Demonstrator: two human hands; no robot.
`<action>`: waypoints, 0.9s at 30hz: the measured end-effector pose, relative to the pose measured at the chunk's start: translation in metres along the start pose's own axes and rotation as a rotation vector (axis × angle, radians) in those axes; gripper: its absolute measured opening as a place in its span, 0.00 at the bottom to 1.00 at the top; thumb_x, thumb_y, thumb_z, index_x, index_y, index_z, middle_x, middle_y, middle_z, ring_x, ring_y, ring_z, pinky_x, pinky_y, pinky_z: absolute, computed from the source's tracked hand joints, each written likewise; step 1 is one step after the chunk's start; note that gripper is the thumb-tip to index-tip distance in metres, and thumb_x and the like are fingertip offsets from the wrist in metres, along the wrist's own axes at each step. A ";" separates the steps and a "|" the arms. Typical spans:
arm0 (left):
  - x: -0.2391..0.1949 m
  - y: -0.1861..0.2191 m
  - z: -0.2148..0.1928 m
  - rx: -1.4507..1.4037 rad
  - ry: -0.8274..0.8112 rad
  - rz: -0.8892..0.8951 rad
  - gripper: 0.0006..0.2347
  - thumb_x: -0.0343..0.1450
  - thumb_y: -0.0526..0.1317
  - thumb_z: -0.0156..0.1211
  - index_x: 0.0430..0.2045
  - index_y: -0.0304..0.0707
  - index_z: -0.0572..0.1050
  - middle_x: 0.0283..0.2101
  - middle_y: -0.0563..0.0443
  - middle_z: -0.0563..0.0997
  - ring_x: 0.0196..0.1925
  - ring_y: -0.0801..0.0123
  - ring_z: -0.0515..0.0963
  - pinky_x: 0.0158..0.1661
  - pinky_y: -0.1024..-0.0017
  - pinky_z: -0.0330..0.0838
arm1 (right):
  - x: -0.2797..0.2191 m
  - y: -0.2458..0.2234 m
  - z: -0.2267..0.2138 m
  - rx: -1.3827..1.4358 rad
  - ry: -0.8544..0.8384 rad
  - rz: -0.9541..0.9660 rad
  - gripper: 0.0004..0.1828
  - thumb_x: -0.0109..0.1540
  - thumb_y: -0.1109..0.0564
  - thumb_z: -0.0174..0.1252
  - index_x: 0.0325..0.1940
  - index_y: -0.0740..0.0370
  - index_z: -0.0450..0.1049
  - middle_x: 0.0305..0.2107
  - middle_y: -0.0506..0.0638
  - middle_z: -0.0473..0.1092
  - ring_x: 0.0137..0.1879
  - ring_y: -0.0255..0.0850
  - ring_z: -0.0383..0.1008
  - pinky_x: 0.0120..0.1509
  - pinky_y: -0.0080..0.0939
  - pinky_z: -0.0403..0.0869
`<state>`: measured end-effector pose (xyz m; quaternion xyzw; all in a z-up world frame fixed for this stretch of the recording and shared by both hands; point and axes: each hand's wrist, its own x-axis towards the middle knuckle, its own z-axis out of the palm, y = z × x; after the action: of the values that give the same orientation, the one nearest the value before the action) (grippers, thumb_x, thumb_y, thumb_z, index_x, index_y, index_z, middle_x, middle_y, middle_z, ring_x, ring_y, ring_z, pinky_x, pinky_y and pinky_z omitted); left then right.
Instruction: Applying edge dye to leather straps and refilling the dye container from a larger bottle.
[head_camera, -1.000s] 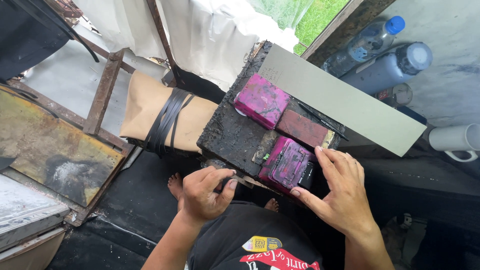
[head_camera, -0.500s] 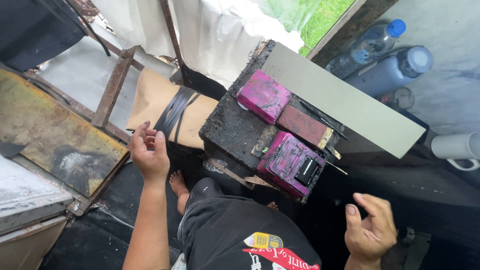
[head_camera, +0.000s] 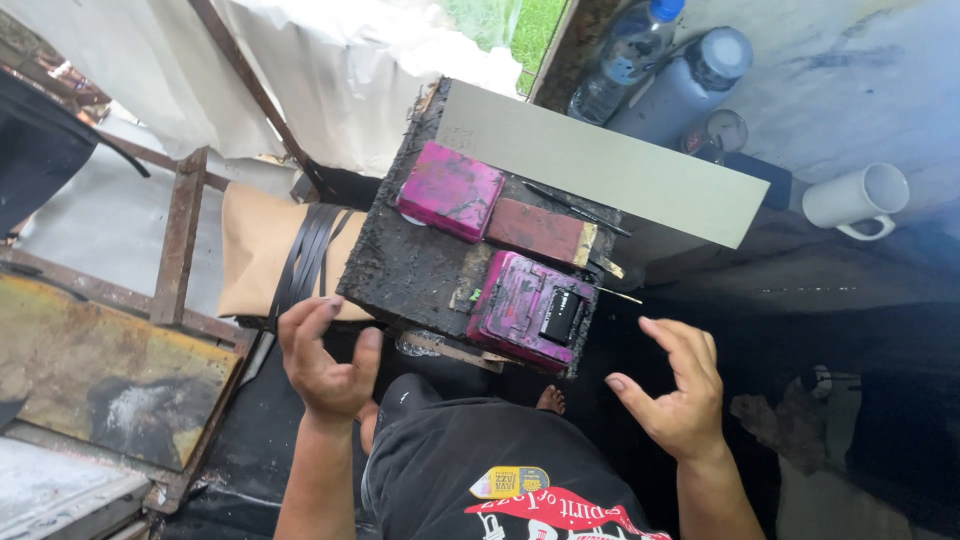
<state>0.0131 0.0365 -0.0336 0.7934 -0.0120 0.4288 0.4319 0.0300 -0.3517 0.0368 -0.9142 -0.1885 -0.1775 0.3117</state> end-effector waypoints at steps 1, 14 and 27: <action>0.017 0.017 -0.001 -0.065 -0.126 0.135 0.15 0.71 0.39 0.64 0.49 0.32 0.72 0.49 0.40 0.75 0.50 0.57 0.78 0.53 0.64 0.77 | 0.008 -0.006 -0.002 0.012 -0.047 -0.021 0.38 0.53 0.45 0.73 0.62 0.64 0.72 0.53 0.57 0.72 0.58 0.49 0.71 0.66 0.47 0.67; 0.104 0.100 0.047 0.004 -0.890 0.287 0.29 0.59 0.47 0.76 0.53 0.35 0.78 0.56 0.40 0.79 0.59 0.49 0.74 0.58 0.53 0.64 | 0.015 -0.020 -0.001 0.159 -0.134 -0.025 0.46 0.50 0.45 0.76 0.67 0.66 0.69 0.48 0.59 0.69 0.50 0.56 0.70 0.58 0.55 0.65; 0.094 0.000 -0.026 -0.014 -0.428 -0.035 0.17 0.71 0.36 0.69 0.53 0.33 0.75 0.56 0.41 0.77 0.55 0.58 0.79 0.56 0.62 0.74 | -0.067 0.046 0.020 0.065 -0.142 0.264 0.27 0.55 0.51 0.71 0.57 0.57 0.78 0.46 0.50 0.74 0.51 0.42 0.73 0.56 0.39 0.75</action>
<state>0.0549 0.0878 0.0383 0.8635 -0.0927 0.2426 0.4324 -0.0031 -0.3888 -0.0306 -0.9307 -0.0937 -0.0638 0.3478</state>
